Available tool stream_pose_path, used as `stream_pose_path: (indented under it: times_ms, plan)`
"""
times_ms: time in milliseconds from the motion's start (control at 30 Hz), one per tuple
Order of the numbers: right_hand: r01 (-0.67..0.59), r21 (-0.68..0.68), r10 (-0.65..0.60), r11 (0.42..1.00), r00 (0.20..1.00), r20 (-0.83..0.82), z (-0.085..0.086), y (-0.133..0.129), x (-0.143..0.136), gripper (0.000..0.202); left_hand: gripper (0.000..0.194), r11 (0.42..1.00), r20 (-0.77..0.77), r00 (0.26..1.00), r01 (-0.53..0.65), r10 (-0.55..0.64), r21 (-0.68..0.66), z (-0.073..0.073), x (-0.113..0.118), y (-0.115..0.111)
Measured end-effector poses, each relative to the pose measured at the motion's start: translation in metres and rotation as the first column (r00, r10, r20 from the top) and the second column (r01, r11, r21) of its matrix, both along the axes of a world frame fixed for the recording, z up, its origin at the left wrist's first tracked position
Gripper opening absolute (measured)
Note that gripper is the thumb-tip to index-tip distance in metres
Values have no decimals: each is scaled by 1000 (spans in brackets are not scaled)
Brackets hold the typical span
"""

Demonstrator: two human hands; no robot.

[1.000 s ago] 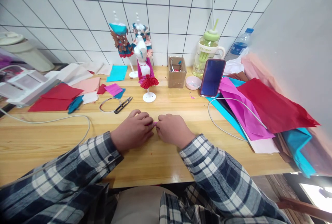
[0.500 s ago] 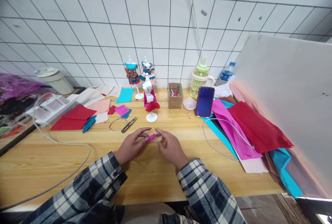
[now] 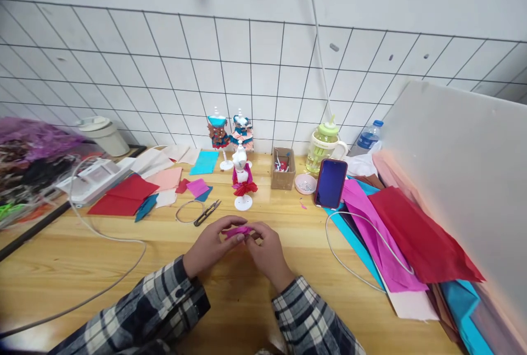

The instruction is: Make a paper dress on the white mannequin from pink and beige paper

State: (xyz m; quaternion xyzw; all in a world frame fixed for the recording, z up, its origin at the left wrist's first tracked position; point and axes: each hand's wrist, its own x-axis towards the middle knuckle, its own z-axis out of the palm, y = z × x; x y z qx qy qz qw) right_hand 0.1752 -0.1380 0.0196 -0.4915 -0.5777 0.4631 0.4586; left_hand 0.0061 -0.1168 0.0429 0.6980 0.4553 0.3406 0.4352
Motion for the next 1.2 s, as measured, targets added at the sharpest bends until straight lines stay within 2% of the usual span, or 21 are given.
stream_pose_path:
  times_ms: [100, 167, 300, 400, 500, 600, 667, 767, 867, 967, 1200]
  plan:
    - [-23, -131, 3, 991, 988, -151, -7, -1, -1, 25, 45, 967, 191, 975, 154, -115, -205, 2, 0, 5]
    - [-29, -209, -21, 977, 973, -231, -11, -3, -2, 29, 45, 940, 197, 964, 225, -177, -257, 4, -2, 8]
    - [-24, -290, -72, 957, 945, -318, -19, -6, -6, 35, 33, 945, 11, 984, 174, -177, -276, -2, -3, 11]
    - [-43, -313, -62, 949, 946, -318, -24, -8, -6, 34, 32, 937, 25, 990, 142, -142, -320, -13, -1, 11]
    - [-8, -289, -46, 957, 982, -182, -25, -8, -3, 30, 27, 956, 11, 998, 67, -66, -285, -22, 0, 10]
    - [76, -133, -70, 988, 996, 47, -23, -9, 0, 31, 19, 985, -106, 994, 4, -23, -172, -24, 1, 8]
    - [80, -59, -71, 995, 988, 139, -21, -9, 0, 26, 11, 996, -211, 976, 31, -48, -85, -25, 2, 7]
    - [114, -46, -103, 992, 973, 209, -19, -10, -3, 16, 10, 996, -321, 943, 84, -87, -23, -26, 2, 3]
    - [160, -61, -144, 985, 967, 211, -20, -12, -4, 10, 11, 991, -379, 919, 129, -111, 22, -26, 0, 1]
    - [161, -87, -144, 983, 974, 175, -21, -16, -2, 10, 24, 982, -370, 916, 184, -157, 39, -24, -4, 1]
    - [183, -143, -172, 973, 981, 87, -22, -26, 3, 18, 26, 968, -284, 925, 237, -250, -83, -16, -5, 0]
